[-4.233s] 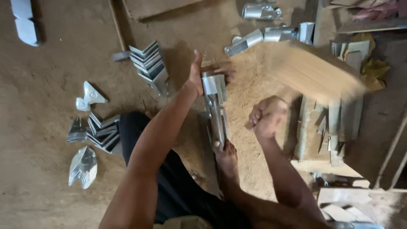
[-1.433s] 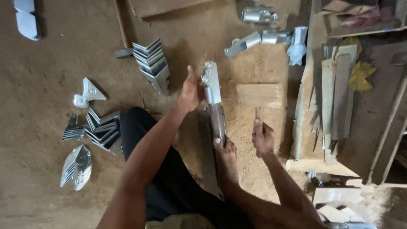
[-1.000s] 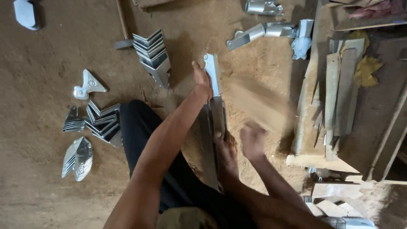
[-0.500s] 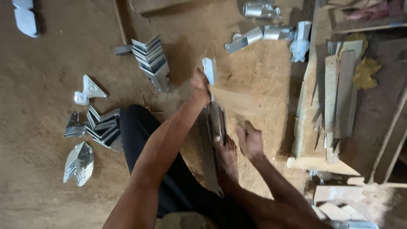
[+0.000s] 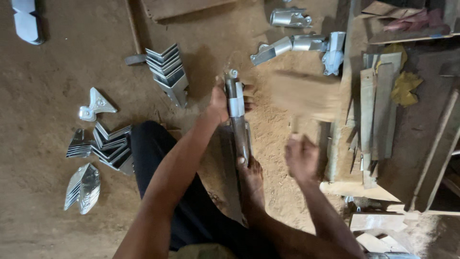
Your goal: The person sits on the workshop floor and hammers galvanized sheet metal fittings over a metal pipe form using a wooden mallet, repeatedly striking and repositioning the metal pieces to shape them. Shaped pieces are set aside among stacks of similar finished parts on the ground.
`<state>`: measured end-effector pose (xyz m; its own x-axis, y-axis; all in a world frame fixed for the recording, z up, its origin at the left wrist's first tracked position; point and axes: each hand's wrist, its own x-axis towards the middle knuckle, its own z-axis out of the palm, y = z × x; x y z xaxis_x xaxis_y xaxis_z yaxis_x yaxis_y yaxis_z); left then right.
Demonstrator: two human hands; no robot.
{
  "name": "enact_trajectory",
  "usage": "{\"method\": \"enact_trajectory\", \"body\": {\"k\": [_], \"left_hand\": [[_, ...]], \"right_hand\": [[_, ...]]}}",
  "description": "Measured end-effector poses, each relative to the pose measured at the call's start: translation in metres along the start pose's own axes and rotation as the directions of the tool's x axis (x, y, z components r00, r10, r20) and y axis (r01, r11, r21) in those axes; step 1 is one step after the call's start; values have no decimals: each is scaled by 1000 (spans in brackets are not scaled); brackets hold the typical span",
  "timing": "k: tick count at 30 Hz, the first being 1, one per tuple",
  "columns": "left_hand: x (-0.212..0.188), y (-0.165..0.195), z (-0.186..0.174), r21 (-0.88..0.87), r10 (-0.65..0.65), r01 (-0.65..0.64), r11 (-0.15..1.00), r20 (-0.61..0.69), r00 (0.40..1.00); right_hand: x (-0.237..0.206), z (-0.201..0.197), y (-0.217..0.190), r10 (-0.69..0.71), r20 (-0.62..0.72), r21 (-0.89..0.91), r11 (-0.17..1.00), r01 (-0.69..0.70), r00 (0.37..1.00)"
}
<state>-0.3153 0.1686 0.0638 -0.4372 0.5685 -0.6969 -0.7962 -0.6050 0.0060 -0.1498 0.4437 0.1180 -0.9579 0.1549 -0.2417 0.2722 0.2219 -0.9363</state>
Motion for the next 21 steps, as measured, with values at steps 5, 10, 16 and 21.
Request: {"method": "enact_trajectory", "body": {"k": [5,10,16,21], "left_hand": [[1,-7,-2,134,90,-74,988,-115,989],[27,-15,-45,10,185,-184,983,-45,982],[16,-19,-40,22,49,-46,999,-177,983],[10,-30,-31,35,72,-66,997,-217,974]], "right_hand": [[-27,-66,-32,-396,-180,286,855,433,901],[-20,56,-22,-330,40,38,944,329,943],[-36,21,-53,-216,-89,100,969,224,972],[-39,33,-55,-518,-144,499,698,513,843]]}}
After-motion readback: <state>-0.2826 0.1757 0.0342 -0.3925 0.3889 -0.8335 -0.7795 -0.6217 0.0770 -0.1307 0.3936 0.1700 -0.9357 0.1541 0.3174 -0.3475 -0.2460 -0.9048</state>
